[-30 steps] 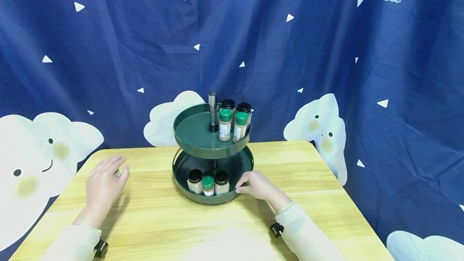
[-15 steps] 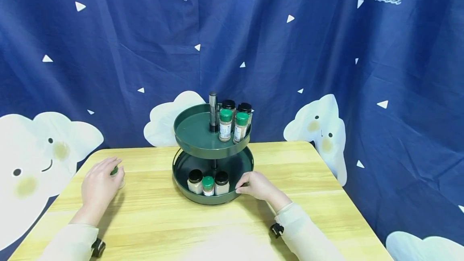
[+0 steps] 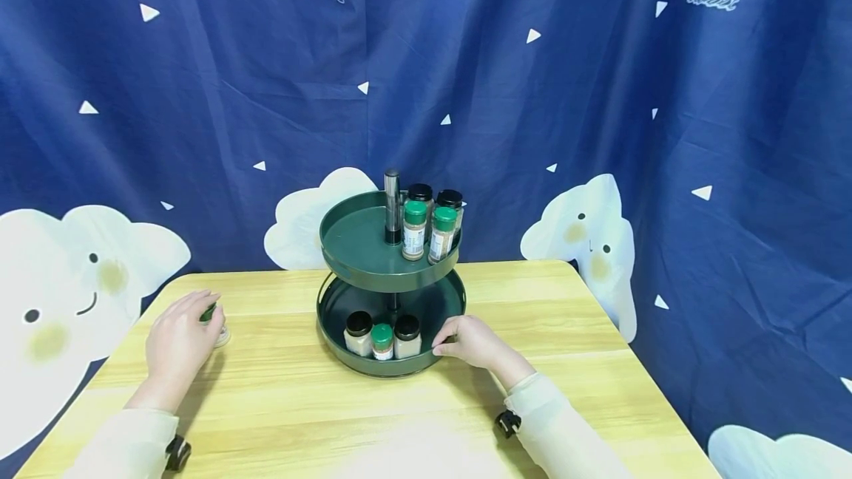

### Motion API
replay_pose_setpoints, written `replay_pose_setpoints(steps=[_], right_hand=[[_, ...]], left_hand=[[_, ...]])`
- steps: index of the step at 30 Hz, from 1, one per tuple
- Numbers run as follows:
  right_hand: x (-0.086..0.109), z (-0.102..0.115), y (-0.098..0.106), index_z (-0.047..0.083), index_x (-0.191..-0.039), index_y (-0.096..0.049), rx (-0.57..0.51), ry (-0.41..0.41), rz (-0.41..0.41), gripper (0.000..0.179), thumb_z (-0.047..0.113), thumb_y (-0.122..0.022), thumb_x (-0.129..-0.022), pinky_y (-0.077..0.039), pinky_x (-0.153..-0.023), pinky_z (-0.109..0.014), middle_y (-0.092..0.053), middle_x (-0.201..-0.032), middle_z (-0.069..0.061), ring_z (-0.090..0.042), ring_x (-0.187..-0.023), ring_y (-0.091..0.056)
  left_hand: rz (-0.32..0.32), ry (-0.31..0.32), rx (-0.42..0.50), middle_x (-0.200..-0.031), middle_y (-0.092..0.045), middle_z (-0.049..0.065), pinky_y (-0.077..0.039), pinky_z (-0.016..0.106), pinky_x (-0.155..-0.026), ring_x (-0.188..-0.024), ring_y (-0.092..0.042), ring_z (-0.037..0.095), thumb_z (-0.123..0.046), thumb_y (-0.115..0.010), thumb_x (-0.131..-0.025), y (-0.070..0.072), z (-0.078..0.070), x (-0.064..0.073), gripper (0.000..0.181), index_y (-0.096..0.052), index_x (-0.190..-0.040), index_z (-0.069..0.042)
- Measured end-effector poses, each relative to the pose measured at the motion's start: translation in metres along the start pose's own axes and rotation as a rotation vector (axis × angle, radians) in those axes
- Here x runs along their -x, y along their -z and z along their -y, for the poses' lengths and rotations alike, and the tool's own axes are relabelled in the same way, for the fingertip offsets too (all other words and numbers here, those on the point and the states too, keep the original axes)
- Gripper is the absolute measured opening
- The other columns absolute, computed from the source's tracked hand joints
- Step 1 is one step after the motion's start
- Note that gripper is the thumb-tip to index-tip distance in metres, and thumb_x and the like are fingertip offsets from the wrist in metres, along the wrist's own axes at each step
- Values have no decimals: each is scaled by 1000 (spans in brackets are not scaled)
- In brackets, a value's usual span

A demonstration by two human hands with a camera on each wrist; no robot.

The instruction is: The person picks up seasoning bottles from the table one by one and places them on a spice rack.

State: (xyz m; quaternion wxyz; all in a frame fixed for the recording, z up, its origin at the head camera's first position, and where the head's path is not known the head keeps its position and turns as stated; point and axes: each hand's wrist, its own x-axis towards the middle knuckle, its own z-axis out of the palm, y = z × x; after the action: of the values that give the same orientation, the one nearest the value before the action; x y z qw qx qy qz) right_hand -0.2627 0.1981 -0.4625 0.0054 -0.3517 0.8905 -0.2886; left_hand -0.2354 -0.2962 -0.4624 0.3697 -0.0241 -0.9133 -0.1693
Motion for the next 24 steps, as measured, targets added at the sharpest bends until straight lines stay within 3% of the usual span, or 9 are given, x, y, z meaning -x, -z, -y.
replay_pose_setpoints(steps=[24], right_hand=[[1,0,0,13,-89,-80,-16,-2,-10,3,15,-78,-88,-56,-85,-46,-70,-88,5,-27,-88,-69]], left_hand=[[145,85,-9,-127,-63,26,-51,64,-84,-118,-56,48,-9,-64,-92,6,3,-5,28,-71,-117,2]])
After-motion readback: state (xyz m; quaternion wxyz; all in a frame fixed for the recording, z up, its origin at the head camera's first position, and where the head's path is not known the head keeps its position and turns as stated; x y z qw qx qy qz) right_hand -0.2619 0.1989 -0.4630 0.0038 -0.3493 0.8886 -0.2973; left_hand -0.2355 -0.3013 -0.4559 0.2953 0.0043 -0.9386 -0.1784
